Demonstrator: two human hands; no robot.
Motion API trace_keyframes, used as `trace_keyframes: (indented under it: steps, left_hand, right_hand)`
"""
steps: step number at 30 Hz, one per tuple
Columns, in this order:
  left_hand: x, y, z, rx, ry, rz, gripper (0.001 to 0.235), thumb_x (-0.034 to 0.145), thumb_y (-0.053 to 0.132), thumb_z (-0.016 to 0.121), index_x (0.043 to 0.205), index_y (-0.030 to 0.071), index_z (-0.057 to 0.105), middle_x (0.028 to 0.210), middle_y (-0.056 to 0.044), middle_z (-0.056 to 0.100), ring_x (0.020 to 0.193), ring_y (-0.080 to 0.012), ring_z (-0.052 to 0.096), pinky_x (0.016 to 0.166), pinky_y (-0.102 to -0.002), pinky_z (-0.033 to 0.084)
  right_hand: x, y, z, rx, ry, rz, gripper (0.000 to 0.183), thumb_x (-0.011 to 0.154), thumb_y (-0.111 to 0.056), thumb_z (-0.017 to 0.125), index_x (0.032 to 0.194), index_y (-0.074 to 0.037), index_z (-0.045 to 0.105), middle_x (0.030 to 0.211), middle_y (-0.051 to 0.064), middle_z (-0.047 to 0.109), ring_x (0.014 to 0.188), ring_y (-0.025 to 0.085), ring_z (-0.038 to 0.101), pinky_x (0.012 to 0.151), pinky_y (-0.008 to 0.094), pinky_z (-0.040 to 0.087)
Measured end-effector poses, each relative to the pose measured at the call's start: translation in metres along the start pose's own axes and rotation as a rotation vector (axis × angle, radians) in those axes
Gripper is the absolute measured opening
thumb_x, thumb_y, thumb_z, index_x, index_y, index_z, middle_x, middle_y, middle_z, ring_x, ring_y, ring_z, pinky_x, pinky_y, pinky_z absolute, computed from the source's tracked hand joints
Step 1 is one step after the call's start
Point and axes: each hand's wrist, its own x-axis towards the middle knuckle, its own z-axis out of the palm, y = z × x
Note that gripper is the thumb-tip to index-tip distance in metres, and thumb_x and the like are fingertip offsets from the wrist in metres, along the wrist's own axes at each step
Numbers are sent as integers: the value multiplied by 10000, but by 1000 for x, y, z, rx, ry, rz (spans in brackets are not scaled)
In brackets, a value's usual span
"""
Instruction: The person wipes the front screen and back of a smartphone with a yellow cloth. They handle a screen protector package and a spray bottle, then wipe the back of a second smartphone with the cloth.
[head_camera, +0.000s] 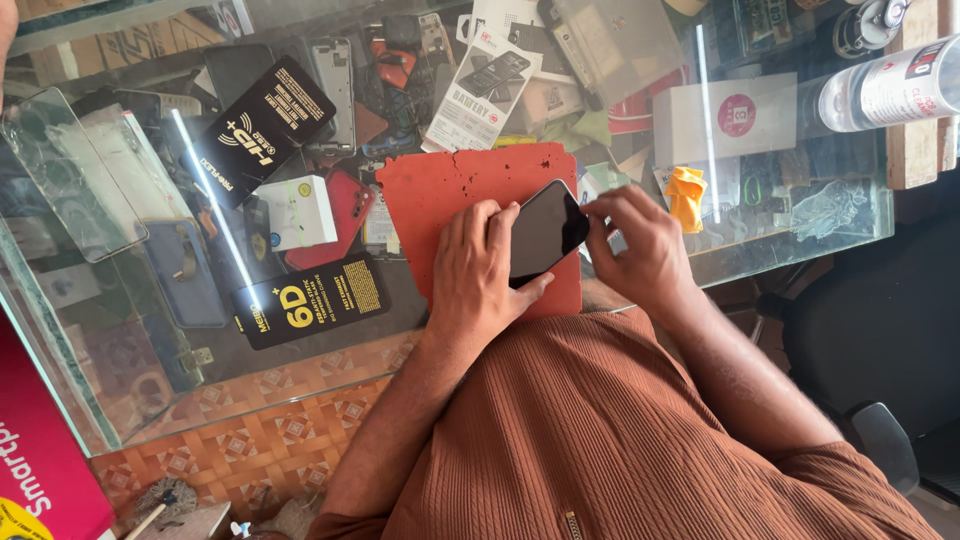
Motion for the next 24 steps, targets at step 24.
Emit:
trace_keyframes:
  steps: [24]
  left_hand:
    - [1, -2, 3, 12, -16, 0, 847, 661, 350, 934, 1322, -16, 551, 1206, -143, 509, 1129, -328, 560, 994, -457, 481]
  right_hand:
    - [11, -9, -5, -305, -188, -172, 335, 808, -15, 736, 1140, 18, 713, 874, 80, 612, 749, 247, 657, 650, 370, 555]
